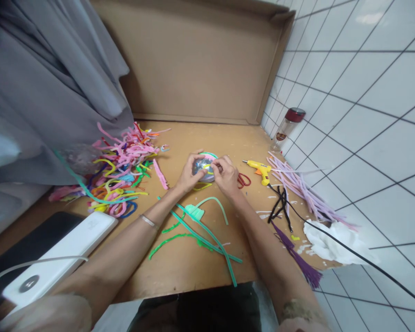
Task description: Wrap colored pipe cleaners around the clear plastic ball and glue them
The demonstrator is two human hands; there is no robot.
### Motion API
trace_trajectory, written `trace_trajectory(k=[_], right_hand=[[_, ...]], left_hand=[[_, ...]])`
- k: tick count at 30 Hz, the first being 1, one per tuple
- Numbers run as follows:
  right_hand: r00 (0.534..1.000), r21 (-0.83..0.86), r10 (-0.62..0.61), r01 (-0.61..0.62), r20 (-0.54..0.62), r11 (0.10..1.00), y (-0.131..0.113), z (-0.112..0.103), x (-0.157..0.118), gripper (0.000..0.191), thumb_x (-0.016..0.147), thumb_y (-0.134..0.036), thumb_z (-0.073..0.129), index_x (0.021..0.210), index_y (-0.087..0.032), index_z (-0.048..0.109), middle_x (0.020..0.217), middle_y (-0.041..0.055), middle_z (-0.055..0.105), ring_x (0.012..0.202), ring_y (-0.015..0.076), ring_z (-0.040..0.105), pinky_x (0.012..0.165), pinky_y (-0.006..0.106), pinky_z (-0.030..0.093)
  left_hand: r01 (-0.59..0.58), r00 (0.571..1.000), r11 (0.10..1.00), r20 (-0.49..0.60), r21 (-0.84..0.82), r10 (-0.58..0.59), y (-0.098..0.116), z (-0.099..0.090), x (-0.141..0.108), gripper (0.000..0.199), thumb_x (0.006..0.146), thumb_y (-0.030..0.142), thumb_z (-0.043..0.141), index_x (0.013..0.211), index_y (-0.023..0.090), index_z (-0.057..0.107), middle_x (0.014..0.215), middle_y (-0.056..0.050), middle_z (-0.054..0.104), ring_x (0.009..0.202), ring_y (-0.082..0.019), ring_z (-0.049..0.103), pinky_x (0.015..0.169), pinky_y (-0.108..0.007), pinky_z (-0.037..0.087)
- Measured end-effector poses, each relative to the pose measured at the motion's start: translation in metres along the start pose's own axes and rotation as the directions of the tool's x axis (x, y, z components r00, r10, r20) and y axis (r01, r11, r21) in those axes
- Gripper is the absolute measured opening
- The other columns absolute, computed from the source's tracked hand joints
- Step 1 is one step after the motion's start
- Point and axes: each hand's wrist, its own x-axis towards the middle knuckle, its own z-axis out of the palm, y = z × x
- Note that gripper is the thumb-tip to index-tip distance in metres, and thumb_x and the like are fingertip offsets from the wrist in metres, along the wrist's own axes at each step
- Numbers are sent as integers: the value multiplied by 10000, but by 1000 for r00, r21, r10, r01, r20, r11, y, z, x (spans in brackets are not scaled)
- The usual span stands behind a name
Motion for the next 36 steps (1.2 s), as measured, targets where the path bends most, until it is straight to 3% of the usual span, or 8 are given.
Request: trace_trajectory(k=[5, 14, 20, 24, 29, 36], right_hand=[[1000, 9, 9, -9, 2, 1000, -1, 0, 0, 126, 885, -267, 578, 775, -228, 627, 791, 23, 626, 695, 167, 568, 663, 300, 455], [999, -5, 41, -41, -12, 999, 4, 3, -1, 153, 908, -308, 553, 791, -231, 617, 807, 33, 636, 777, 192, 601, 708, 318, 465], [996, 30, 86, -86, -17, 996, 6, 4, -1, 164, 894, -340, 569, 801, -219, 627, 789, 29, 628, 726, 179, 582, 676, 308, 459], [979, 151, 185, -172, -80, 974, 7, 8, -2, 186, 890, -383, 558, 837, -218, 626, 830, 39, 656, 779, 182, 605, 732, 312, 493], [916, 336, 376, -313, -141, 888, 18, 12, -1, 253, 844, -469, 574, 860, -218, 608, 815, 24, 660, 726, 166, 587, 707, 300, 498], [877, 434, 481, -436, 9, 788, 25, 11, -2, 291, 785, -512, 603, 725, -230, 558, 622, -34, 536, 588, 129, 499, 562, 252, 425]], left_hand=[[33, 999, 999, -2, -23, -33, 3, 0, 0, 333, 916, 428, 594, 1182, 234, 551, 1429, -151, 545, 1400, -300, 489, 1160, -536, 384], [31, 999, 999, -11, 5, -31, 3, 2, 2, 296, 887, 365, 631, 1145, 236, 571, 1384, -142, 582, 1387, -297, 505, 1145, -523, 411], [39, 999, 999, -18, -4, -39, 1, 3, 1, 320, 879, 350, 635, 1166, 220, 578, 1404, -152, 571, 1391, -292, 505, 1158, -518, 397], [59, 997, 998, -45, -36, -61, -3, 4, 2, 333, 884, 396, 638, 1160, 218, 582, 1413, -155, 570, 1375, -298, 525, 1149, -522, 410], [87, 994, 993, -66, -77, -92, -6, 3, 2, 367, 887, 474, 635, 1145, 218, 589, 1409, -154, 570, 1389, -297, 513, 1164, -518, 396], [114, 990, 990, -74, -83, -120, -7, 2, 2, 381, 887, 490, 631, 1154, 222, 586, 1421, -152, 570, 1400, -297, 506, 1179, -520, 375]])
